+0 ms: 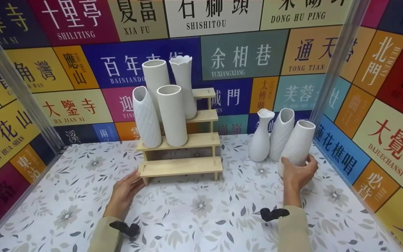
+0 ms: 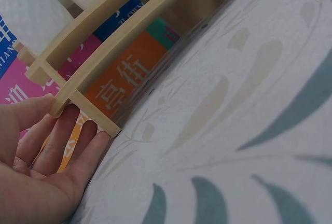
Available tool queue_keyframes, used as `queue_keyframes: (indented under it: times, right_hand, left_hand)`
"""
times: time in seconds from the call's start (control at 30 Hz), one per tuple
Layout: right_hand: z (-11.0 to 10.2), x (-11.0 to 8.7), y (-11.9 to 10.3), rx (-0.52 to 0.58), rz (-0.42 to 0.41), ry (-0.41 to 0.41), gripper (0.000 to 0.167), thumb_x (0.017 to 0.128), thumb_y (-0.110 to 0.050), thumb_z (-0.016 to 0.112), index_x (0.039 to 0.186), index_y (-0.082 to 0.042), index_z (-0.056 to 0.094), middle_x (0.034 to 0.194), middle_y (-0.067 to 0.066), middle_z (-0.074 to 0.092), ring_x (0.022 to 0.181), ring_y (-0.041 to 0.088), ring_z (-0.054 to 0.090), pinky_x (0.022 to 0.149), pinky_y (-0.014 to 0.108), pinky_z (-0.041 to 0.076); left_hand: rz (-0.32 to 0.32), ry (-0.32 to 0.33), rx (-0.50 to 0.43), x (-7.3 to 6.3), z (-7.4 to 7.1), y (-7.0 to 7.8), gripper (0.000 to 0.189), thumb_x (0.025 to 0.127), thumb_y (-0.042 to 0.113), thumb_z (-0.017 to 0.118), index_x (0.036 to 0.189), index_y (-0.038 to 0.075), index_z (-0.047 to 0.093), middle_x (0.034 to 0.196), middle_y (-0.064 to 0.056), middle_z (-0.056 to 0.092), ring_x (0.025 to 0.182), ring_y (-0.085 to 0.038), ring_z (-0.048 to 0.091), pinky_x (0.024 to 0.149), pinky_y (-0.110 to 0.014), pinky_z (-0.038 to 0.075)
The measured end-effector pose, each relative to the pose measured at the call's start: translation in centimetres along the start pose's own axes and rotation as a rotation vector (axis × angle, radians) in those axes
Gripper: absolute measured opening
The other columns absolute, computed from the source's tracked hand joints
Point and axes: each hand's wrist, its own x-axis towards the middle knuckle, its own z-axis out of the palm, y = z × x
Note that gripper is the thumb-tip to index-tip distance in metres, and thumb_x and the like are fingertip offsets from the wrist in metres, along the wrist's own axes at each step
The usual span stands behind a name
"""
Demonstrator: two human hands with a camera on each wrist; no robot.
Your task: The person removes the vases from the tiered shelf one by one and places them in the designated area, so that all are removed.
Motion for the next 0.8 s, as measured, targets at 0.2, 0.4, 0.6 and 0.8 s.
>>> queue_keyframes:
  times: [0.2,0.4,0.6,0.8]
  right_hand:
    - [-0.1,0.3,0.2,-0.027,-0.005,-0.042,0.086,0.090,-0.031,0.075,0.157,-0.033,0.021,0.168,-0.006,0.019,0.155,0.018,0.021,0.129,0.040,0.022]
    - [-0.3,0.8,0.3,-0.024,-0.009,-0.066,0.090,0.089,-0.032,0.076,0.158,-0.034,0.018,0.168,-0.006,0.020,0.155,0.017,0.023,0.129,0.038,0.022]
    - [-0.2,1.0,0.9,-0.038,-0.056,-0.052,0.088,0.090,-0.033,0.075,0.157,-0.031,0.019,0.167,-0.004,0.020,0.154,0.018,0.024,0.129,0.038,0.023]
    - [-0.3,1.4,1.4,-0.068,-0.109,-0.040,0.086,0.090,-0.032,0.074,0.156,-0.032,0.020,0.167,-0.005,0.021,0.154,0.018,0.024,0.129,0.039,0.023]
  left_hand:
    - [0.002,-0.003,-0.010,0.0,-0.1,0.0,0.045,0.094,0.012,0.069,0.136,0.000,0.059,0.122,-0.022,0.070,0.097,-0.023,0.072,0.099,-0.042,0.059]
    - [0.004,0.005,-0.008,0.0,-0.3,0.2,0.043,0.094,0.013,0.070,0.135,0.002,0.060,0.123,-0.021,0.070,0.098,-0.023,0.072,0.097,-0.041,0.059]
    - [0.015,-0.013,-0.010,-0.2,-0.3,0.0,0.044,0.094,0.013,0.069,0.136,0.000,0.059,0.118,-0.020,0.072,0.096,-0.022,0.073,0.094,-0.038,0.061]
    - [0.032,-0.021,0.011,-0.4,-0.1,-0.1,0.044,0.096,0.013,0.068,0.136,-0.001,0.059,0.121,-0.020,0.071,0.098,-0.022,0.072,0.094,-0.037,0.061]
